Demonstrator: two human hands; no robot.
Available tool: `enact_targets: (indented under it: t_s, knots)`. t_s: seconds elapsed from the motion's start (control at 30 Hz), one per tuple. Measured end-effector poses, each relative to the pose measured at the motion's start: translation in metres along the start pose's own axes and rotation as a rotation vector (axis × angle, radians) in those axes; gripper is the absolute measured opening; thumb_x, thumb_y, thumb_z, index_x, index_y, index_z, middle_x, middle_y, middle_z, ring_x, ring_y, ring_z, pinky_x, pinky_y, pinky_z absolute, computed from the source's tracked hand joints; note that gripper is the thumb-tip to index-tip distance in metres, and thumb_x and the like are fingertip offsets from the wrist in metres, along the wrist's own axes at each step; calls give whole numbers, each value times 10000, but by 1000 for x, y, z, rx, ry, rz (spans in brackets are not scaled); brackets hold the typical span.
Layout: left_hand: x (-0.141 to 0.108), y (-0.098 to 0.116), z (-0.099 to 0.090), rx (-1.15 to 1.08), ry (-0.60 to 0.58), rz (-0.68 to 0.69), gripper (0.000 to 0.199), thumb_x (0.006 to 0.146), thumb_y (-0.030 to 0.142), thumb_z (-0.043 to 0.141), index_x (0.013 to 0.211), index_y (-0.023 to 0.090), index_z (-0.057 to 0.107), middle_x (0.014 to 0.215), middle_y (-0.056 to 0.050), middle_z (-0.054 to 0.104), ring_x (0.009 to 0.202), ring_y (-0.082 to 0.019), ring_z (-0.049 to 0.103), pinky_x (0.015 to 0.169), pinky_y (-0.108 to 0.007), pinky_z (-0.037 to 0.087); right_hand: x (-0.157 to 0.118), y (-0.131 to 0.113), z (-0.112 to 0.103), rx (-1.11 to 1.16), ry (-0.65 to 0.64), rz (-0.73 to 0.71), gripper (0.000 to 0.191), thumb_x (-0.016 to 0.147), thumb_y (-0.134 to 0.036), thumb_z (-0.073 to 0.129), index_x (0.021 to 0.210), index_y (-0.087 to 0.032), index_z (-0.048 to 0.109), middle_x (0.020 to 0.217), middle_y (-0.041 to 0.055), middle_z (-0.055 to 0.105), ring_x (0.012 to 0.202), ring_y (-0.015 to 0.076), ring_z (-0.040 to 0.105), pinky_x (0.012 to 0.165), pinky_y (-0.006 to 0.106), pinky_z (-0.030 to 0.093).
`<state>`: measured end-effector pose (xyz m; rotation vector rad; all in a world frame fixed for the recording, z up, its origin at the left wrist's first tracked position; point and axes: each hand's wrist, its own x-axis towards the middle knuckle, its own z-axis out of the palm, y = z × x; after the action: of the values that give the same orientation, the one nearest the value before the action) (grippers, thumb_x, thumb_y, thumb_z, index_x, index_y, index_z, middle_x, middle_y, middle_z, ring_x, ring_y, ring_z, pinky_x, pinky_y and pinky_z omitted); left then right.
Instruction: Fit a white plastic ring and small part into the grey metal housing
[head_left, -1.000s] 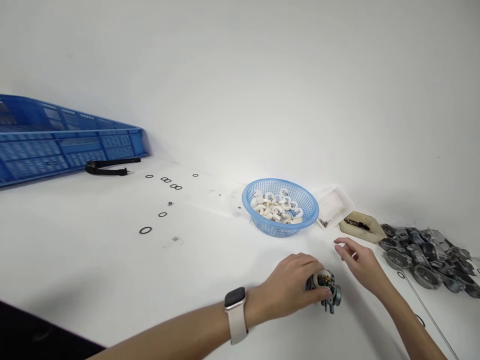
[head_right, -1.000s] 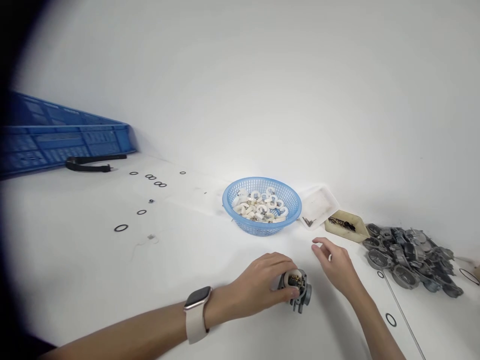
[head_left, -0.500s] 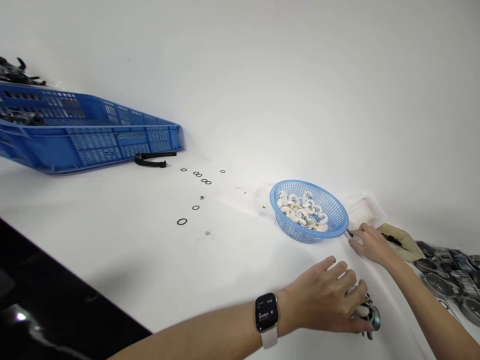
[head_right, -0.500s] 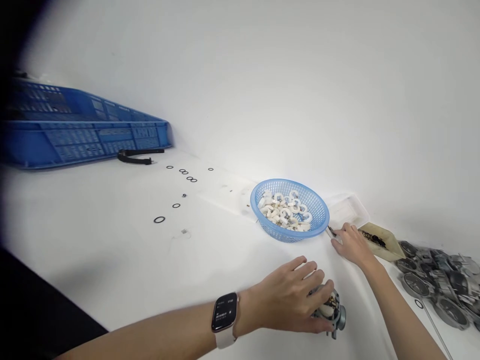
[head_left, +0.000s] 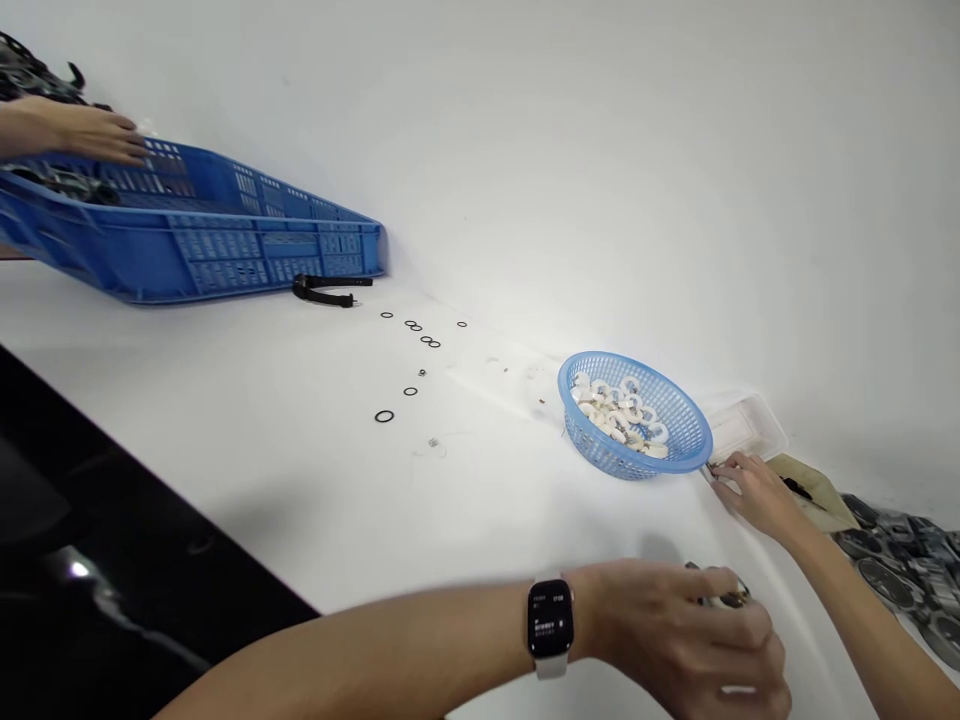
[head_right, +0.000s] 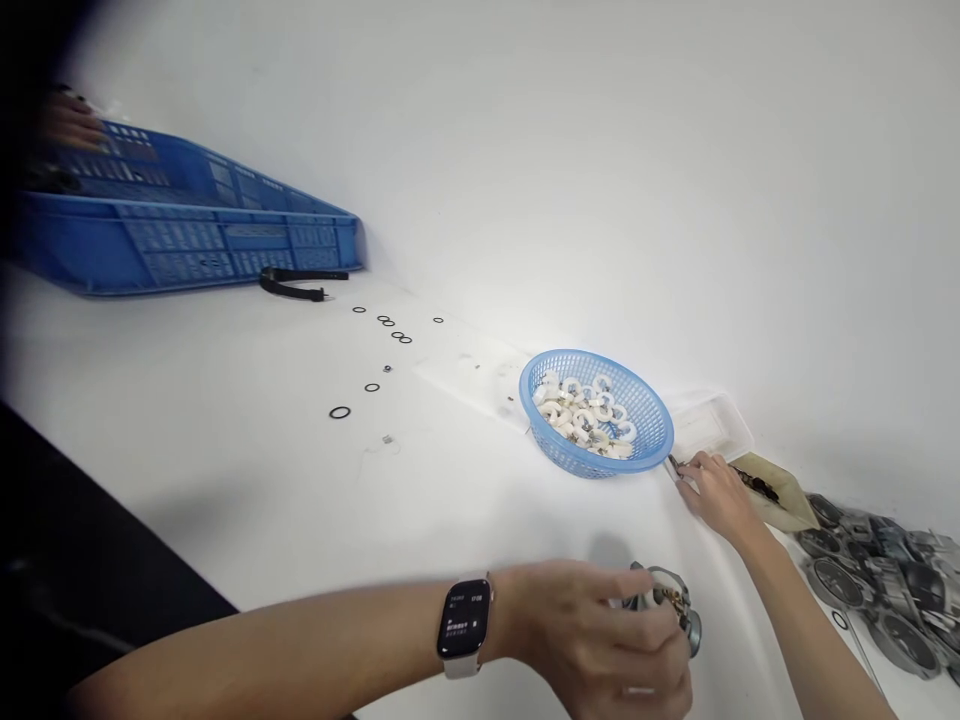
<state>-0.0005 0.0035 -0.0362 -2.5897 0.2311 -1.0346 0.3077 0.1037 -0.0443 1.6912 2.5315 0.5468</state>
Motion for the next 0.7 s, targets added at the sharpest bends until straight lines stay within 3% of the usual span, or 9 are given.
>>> enact_targets:
  t_s: [0.07,0.13,0.3,0.37,0.4,0.47,0.53,0.63,0.7]
  knots:
    - [3,3,-1,-101,-19,-8,303,1004,238,383,858,319,636,1057,23,703,1004,-150,622,858,-267,517,-1,1,0,-13,10,-4,414,954,-348,416,1051,-163,773,1016,143,673,932,300,612,848,422,485]
    - [6,6,0,-222,-20,-172,219,972,304,458,836,284,629,963,-1,719,939,-175,637,830,-303,525,-1,1,0,-27,19,-5,422,958,-325,394,1040,-161,774,1031,146,669,929,301,603,852,436,477]
    - [10,6,5,-823,209,-1098,290,927,391,502,752,182,603,676,-15,640,637,-141,571,641,-278,492,-2,5,-1,-54,25,-17,372,938,-282,421,1008,-192,775,1019,129,669,918,290,586,816,420,474]
    - [10,0,5,-1101,252,-1346,290,921,354,497,706,174,567,589,17,558,539,-109,485,521,-235,423,-3,7,0,-60,29,-25,353,934,-279,436,1010,-201,772,1017,125,669,916,288,582,796,413,473]
    - [9,-4,4,-1174,241,-1395,281,912,340,510,692,173,556,572,28,536,523,-103,463,499,-226,401,-3,7,0,-61,32,-30,346,933,-277,442,1011,-199,770,1015,124,669,916,288,580,791,411,472]
    - [6,-7,4,-1116,189,-1370,256,897,304,542,680,169,565,581,37,550,539,-98,477,522,-218,402,-4,9,2,-60,39,-38,337,933,-275,449,1017,-194,766,1016,122,669,925,288,581,792,407,474]
    - [2,-7,7,-830,99,-1227,230,896,299,574,710,169,606,629,34,604,581,-103,525,564,-222,409,-5,9,4,-56,52,-45,329,936,-278,457,1038,-195,759,1035,120,670,937,286,585,808,408,476]
    - [-3,-1,15,-313,-66,-835,297,925,414,571,780,171,659,672,1,651,601,-138,581,554,-253,390,-6,10,9,-49,74,-52,315,935,-287,479,1075,-209,750,1079,117,675,965,287,593,833,411,475]
    - [-4,2,20,-84,-94,-608,373,955,475,514,808,171,673,670,-21,652,594,-165,596,523,-275,371,-6,10,11,-48,85,-55,308,934,-289,489,1077,-214,751,1088,116,680,976,289,596,847,413,470]
